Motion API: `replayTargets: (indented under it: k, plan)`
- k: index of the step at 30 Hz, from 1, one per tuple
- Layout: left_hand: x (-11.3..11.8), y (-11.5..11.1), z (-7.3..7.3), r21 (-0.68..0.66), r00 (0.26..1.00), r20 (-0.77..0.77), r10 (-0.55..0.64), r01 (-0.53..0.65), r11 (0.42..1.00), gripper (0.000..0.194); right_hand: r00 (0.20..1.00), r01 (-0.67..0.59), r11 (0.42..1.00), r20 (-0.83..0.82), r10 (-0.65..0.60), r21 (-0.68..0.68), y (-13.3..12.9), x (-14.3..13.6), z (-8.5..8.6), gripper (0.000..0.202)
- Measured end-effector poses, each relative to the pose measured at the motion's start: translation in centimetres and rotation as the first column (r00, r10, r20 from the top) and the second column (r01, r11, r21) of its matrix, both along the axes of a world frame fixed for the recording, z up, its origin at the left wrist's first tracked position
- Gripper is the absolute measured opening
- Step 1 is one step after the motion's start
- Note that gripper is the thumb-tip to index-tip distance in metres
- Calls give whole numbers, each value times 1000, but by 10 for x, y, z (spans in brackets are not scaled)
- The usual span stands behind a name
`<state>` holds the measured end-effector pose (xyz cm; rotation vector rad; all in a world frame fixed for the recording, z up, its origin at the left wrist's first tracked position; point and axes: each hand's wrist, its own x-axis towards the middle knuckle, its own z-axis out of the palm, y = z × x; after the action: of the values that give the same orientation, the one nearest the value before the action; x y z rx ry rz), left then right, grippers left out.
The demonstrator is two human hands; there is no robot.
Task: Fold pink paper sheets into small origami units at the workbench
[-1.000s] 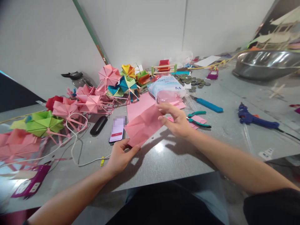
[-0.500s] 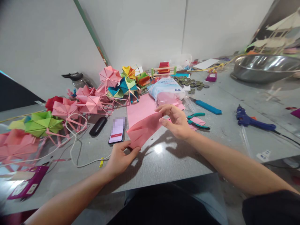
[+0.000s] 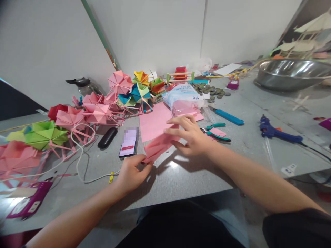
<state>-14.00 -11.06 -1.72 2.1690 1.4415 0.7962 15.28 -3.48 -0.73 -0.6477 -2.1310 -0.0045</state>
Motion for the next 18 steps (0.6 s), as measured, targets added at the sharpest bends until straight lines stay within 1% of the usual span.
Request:
replayTargets:
  k: [1,3,7,11,13,15,18]
  plan:
    - [0,0,0,15,1000,-18,-12,12,1000,28,999,19,998,36,-21,58,-3,-1,-1,50]
    - [0,0,0,36,999,-42,-27,29,999,26,995,43,993,87,-53,113,-9,-4,-2,57]
    - [-1,0,0,46,998,-46,-35,37,998,25,983,51,991,170,-72,128,-15,-8,-4,63]
    - [-2,0,0,76,998,-51,-36,40,996,22,985,47,982,156,-75,181,-16,-9,-5,68]
    - [-2,0,0,80,997,-68,-29,34,996,22,986,52,983,149,-79,177,-16,-9,-5,68]
    - [-2,0,1,74,997,-80,-20,26,997,22,985,49,988,155,-72,146,-16,-8,-5,67]
    - [-2,0,0,80,996,-85,-17,24,996,21,988,29,994,150,-45,108,-18,-8,-5,57]
